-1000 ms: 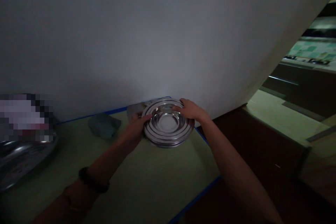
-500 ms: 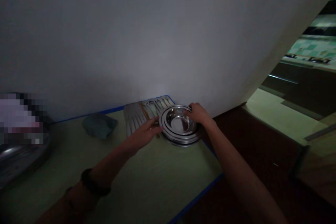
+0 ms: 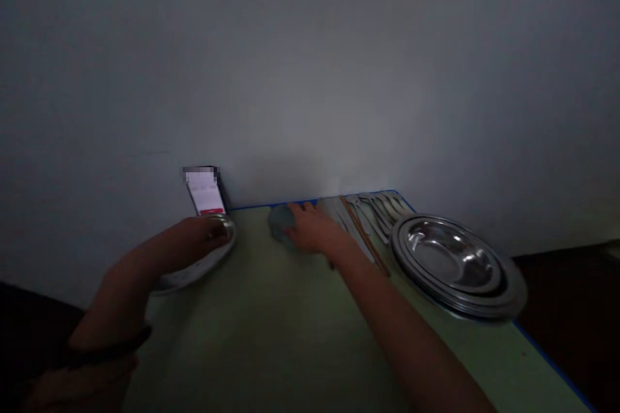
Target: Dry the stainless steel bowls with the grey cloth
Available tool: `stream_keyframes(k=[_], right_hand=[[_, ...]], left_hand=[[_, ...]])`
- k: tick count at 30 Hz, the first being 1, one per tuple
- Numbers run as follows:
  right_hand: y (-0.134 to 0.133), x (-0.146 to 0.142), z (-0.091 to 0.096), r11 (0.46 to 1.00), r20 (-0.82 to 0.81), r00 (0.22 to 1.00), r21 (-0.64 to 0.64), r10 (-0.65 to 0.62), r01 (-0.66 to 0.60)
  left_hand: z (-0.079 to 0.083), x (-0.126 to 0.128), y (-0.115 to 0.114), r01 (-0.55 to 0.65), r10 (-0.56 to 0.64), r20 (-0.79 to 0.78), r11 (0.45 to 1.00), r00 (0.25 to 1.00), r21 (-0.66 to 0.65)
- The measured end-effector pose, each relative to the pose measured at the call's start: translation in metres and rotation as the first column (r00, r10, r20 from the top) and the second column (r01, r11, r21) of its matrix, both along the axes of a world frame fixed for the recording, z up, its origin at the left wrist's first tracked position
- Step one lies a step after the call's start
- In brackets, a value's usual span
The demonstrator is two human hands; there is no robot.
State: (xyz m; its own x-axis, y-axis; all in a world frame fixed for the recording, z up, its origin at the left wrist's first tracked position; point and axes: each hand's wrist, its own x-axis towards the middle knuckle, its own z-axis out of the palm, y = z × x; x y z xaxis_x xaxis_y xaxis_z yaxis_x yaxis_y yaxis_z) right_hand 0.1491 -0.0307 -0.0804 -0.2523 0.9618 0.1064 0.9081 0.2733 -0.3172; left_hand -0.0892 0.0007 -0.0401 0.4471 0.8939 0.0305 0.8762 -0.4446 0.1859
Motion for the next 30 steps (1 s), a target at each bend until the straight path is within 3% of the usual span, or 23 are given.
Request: stream_keyframes(k=[4, 10, 13, 17, 20, 25, 30], right_hand=[[0.028, -0.039, -0.01, 0.988, 0.002, 0.998, -0.147, 0.056, -0.055], [0.039, -0.051, -0.024, 0.952, 0.081, 0.981, -0.265, 0.177, -0.15], [0.033, -0.05, -0.023, 0.938, 0.119, 0.975, -0.316, 0.188, -0.142], [0.029, -0.051, -0.019, 0.932, 0.131, 0.973, -0.336, 0.192, -0.139], [0.029, -0.051, -0.018, 0.932, 0.136, 0.971, -0.333, 0.194, -0.139], [0.029, -0.051, -0.015, 0.919, 0.154, 0.967, -0.372, 0.205, -0.135], [0.029, -0.051, -0.014, 0.915, 0.142, 0.966, -0.376, 0.216, -0.15]], left_hand=[[-0.015, -0.032, 0.004, -0.031, 0.034, 0.031, 0.994, 0.999, -0.108], [-0.037, -0.027, 0.0, -0.039, 0.052, 0.089, 0.99, 0.995, -0.138], [-0.03, -0.029, -0.006, -0.035, 0.05, 0.102, 0.988, 0.993, -0.148], [-0.005, -0.039, -0.012, 0.034, -0.013, 0.164, 0.992, 0.986, -0.125], [0.007, -0.044, -0.014, 0.037, -0.011, 0.144, 0.982, 0.989, -0.183], [0.012, -0.046, -0.014, 0.026, -0.024, 0.013, 0.964, 1.0, -0.265], [0.011, -0.051, -0.012, 0.024, 0.0, 0.086, 0.961, 0.996, -0.277]])
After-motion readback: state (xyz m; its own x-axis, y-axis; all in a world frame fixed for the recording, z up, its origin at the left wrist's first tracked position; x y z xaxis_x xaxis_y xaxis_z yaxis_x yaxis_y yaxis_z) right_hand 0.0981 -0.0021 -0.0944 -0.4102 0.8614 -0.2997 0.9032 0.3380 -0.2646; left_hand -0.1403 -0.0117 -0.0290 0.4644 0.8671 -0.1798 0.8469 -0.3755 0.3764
